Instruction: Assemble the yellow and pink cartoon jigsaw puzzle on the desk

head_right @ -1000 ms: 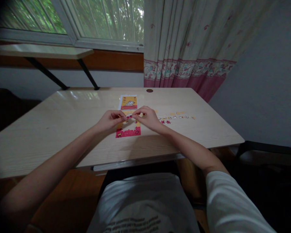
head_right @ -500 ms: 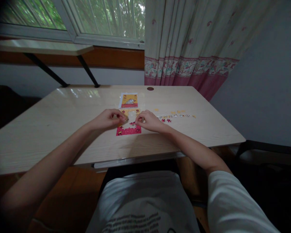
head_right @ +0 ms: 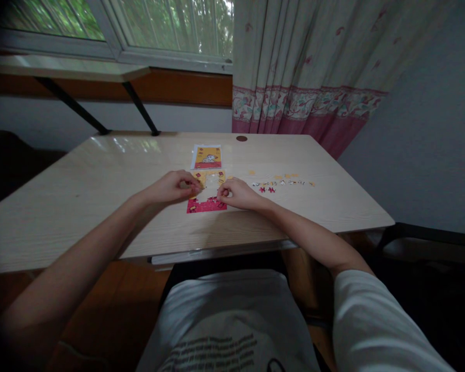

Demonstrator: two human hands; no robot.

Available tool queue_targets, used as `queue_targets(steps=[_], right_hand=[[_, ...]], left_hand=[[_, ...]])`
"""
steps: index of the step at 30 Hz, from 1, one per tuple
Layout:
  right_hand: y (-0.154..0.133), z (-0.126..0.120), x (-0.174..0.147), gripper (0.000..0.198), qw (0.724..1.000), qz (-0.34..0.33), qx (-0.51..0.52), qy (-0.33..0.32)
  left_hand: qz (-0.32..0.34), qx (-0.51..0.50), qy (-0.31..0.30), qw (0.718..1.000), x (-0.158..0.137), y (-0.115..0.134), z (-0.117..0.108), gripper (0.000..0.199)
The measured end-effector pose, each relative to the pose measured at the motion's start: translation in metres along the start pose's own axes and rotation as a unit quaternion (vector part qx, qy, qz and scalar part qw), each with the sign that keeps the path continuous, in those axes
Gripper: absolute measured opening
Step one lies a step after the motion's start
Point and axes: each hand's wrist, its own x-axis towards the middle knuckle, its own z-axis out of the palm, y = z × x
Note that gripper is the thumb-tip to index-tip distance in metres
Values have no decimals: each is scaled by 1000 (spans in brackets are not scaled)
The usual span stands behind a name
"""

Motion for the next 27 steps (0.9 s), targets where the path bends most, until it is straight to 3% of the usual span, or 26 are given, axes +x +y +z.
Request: queue_targets(steps=[12,27], right_hand=[[-17,5,14,8,1000,1,15,-19],[-13,10,13,15,998,50,19,-24]], left_hand=[[-3,78,20,997,-5,-10,-10,29],[63,46,-14,997,1,7,7,10]])
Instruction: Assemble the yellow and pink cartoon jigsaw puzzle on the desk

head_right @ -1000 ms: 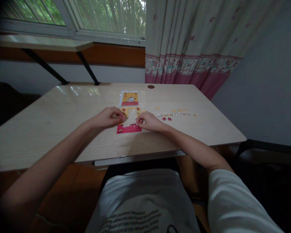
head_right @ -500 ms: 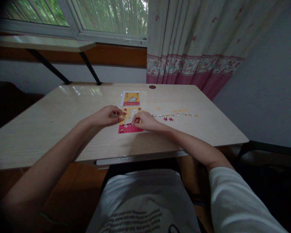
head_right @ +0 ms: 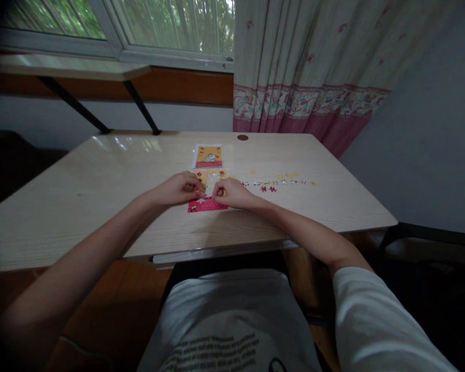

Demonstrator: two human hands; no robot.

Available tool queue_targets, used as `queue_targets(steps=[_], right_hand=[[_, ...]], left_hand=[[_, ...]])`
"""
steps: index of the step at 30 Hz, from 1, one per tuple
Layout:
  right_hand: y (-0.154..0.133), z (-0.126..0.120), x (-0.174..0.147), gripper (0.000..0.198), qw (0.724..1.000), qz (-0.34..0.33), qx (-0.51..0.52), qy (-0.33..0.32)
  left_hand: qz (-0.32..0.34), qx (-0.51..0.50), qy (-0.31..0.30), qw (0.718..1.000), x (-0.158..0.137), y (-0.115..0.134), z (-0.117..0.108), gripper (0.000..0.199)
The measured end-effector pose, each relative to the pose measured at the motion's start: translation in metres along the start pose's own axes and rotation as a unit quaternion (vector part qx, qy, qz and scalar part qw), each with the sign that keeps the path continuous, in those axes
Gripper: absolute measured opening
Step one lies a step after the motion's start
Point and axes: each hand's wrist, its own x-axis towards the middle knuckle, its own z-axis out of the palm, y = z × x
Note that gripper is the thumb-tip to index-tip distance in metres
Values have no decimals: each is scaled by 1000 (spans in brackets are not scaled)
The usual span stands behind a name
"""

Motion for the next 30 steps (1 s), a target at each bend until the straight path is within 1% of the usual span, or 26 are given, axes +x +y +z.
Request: queue_targets(steps=[5,8,10,13,16,20,26,28,30], right_hand=[[-1,1,0,16,1000,19,0,1],[0,0,0,15,1000,11,-6,-2],[1,-1,-1,13,1000,-10,-22,4],[2,-4,-3,13,996,-71,-56,13],[3,-6,-8,12,988,-121,-96,2],[3,-7,-11,15,974,-151,-166,-20],[0,-9,-12,21,948,-200,-246,-30],[-1,-9,-13,23,942,-208,-262,-34],[-2,-8,-14,23,942,-207,-261,-34]], left_hand=[[0,38,5,999,4,1,6,9],[-9,49,10,999,5,1,7,12],[-15,55,9,998,5,2,8,13],[-16,56,9,998,5,3,7,14],[-16,53,6,998,5,4,7,14],[-17,72,4,997,5,3,8,12],[-2,92,-3,996,4,2,7,12],[-3,95,-3,995,4,2,7,12],[-1,98,-3,995,4,2,8,12]])
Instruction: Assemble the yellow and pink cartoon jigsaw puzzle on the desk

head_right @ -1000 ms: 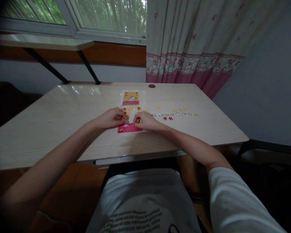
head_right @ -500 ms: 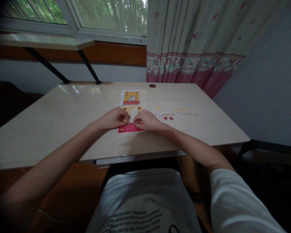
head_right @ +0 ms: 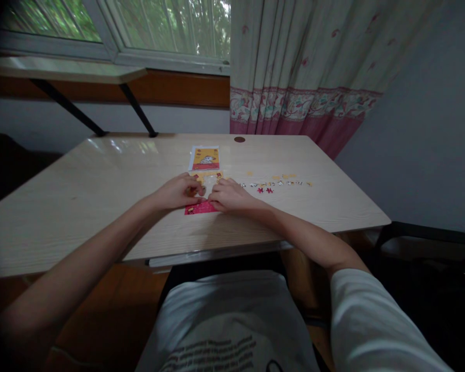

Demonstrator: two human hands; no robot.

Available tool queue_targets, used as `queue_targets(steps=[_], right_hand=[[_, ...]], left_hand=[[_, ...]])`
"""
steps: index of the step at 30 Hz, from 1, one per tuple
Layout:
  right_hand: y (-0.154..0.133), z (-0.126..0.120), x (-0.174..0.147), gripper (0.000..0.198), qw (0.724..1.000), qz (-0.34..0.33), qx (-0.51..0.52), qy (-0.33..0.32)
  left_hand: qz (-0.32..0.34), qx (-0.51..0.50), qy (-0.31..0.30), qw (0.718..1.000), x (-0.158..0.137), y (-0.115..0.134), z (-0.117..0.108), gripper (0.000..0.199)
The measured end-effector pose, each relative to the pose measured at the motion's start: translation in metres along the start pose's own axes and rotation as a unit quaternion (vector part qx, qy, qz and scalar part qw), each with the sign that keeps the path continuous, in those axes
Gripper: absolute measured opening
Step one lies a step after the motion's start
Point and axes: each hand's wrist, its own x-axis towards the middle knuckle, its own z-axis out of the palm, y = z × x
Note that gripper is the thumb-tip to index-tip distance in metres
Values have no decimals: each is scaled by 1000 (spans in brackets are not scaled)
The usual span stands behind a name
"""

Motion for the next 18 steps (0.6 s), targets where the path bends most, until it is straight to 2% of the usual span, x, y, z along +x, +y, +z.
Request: queue_targets(steps=[4,8,10,13,18], right_hand=[[6,-3,-2,21,997,27,63,23],[32,-18,-12,19,986,91,126,56],[52,-31,-24,19,974,161,160,21],[81,-48,-48,22,932,285,211,-73],[110,-61,-76,16,911,341,172,-158]], left_hand=[[19,-14,15,1000,-1,0,-2,16],[-4,-21,45,999,-5,-8,-12,28],[-34,4,48,998,-8,-17,-19,28],[-71,69,50,994,-12,-32,-27,30],[-84,127,30,988,-18,-46,-32,32]])
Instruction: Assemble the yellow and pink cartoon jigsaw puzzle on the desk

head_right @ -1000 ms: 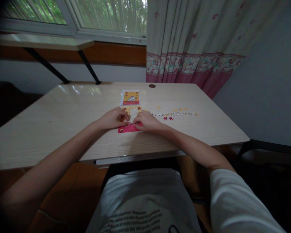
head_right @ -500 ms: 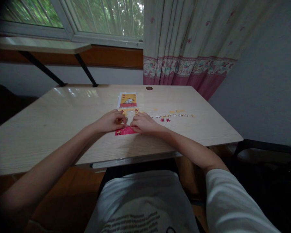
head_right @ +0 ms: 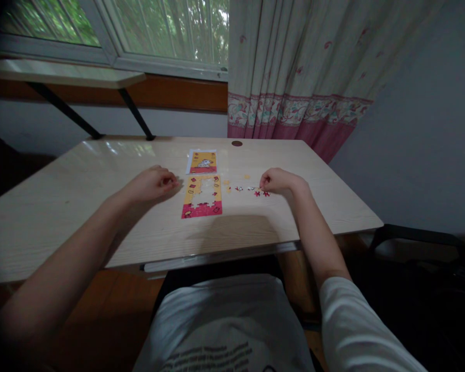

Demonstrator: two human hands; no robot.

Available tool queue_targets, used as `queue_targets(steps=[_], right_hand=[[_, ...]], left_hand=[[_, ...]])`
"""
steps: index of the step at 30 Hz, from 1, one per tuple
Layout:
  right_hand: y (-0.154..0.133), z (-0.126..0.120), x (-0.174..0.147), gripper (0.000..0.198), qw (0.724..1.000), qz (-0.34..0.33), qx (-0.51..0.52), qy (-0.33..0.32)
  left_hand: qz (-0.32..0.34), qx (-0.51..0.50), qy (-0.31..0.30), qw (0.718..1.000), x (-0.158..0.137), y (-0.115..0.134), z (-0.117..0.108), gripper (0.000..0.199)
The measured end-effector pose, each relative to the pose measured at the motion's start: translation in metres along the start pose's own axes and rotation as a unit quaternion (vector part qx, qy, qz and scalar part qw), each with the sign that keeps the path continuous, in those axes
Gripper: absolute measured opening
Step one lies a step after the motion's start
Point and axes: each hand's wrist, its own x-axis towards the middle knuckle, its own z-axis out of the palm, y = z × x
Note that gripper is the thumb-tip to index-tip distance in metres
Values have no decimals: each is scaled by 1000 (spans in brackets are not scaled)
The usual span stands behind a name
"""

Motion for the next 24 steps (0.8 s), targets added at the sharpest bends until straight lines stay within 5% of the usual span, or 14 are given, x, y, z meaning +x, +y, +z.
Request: queue_targets(steps=[9,24], right_hand=[[31,-7,-10,17,996,89,2,-24],[22,3,-9,27,995,29,45,-78]], left_hand=[[5,5,-8,1000,0,-1,2,38],[10,-19,2,1000,0,0,2,34]])
